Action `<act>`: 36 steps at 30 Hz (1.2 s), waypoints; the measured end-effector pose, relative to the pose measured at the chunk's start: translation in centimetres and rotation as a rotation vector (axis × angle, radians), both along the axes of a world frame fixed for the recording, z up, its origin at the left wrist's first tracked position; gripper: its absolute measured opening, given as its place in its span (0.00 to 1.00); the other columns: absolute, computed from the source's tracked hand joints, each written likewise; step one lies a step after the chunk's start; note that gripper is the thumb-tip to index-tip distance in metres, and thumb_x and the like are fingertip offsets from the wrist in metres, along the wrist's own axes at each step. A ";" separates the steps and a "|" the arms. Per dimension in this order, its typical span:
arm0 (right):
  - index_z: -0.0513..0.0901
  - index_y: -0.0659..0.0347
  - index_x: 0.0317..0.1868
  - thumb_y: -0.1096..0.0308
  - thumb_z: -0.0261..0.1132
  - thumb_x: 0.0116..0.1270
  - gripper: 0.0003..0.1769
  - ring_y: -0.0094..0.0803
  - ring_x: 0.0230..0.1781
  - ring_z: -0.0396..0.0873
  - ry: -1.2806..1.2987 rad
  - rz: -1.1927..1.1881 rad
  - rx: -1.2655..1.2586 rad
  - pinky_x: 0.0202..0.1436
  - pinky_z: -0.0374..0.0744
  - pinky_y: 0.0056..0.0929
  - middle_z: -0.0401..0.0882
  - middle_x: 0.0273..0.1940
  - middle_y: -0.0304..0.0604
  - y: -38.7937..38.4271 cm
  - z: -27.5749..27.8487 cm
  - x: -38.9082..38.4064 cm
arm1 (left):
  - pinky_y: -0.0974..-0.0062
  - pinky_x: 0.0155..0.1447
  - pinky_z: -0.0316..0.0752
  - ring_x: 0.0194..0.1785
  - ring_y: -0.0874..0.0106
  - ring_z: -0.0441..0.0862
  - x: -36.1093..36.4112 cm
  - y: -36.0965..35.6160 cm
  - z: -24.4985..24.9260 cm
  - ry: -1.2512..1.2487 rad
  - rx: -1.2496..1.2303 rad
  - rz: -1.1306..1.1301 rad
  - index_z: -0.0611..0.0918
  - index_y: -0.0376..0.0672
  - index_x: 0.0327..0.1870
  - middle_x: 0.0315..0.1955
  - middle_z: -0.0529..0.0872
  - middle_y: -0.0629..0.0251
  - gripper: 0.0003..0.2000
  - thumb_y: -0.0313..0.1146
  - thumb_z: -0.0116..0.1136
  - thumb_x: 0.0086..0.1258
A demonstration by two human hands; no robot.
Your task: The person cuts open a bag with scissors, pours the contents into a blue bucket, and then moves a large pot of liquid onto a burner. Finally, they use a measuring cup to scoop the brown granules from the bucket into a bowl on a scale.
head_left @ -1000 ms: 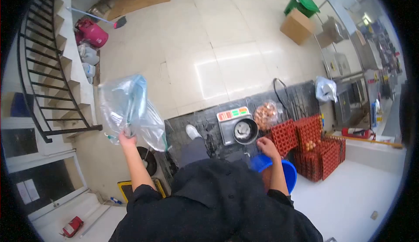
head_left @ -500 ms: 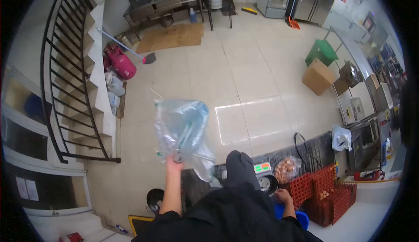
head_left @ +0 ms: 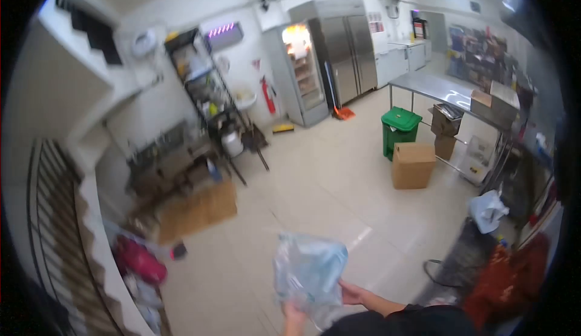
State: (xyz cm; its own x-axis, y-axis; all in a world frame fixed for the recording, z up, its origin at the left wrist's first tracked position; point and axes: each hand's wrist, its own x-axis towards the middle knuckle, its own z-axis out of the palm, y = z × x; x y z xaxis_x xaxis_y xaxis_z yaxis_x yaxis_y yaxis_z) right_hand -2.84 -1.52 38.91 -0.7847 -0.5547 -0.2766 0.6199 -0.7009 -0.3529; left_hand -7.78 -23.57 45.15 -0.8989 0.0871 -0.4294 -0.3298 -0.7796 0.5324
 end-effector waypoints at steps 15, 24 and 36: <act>0.76 0.64 0.50 0.76 0.59 0.56 0.18 0.31 0.41 0.78 -0.022 -0.562 0.681 0.45 0.77 0.31 0.79 0.42 0.43 18.8 1.4 -44.0 | 0.69 0.48 0.74 0.47 0.66 0.79 -42.1 26.5 0.7 0.640 -1.139 -1.278 0.74 0.36 0.53 0.49 0.79 0.57 0.21 0.35 0.61 0.61; 0.81 0.64 0.45 0.79 0.55 0.56 0.16 0.31 0.35 0.77 -0.867 -1.623 0.899 0.39 0.76 0.34 0.80 0.36 0.43 50.1 -5.5 -33.5 | 0.72 0.51 0.73 0.46 0.70 0.79 -63.8 60.8 5.3 0.924 -0.510 -1.984 0.67 0.47 0.66 0.49 0.80 0.57 0.26 0.38 0.58 0.67; 0.82 0.66 0.37 0.79 0.52 0.52 0.15 0.38 0.37 0.78 -0.747 -1.328 1.444 0.42 0.75 0.37 0.82 0.34 0.51 80.1 -5.3 -64.7 | 0.76 0.21 0.72 0.22 0.71 0.77 -93.0 59.0 -12.3 -0.134 -1.278 -1.198 0.78 0.41 0.37 0.24 0.80 0.61 0.06 0.31 0.52 0.65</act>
State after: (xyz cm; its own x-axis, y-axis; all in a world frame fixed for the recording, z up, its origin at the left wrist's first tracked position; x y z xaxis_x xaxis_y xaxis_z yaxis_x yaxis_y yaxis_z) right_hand -67.49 78.59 33.63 0.0047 0.9624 -0.2717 0.3433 -0.2568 -0.9034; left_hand -100.74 35.39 32.81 -0.5534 0.1939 -0.8100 -0.4466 0.7518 0.4851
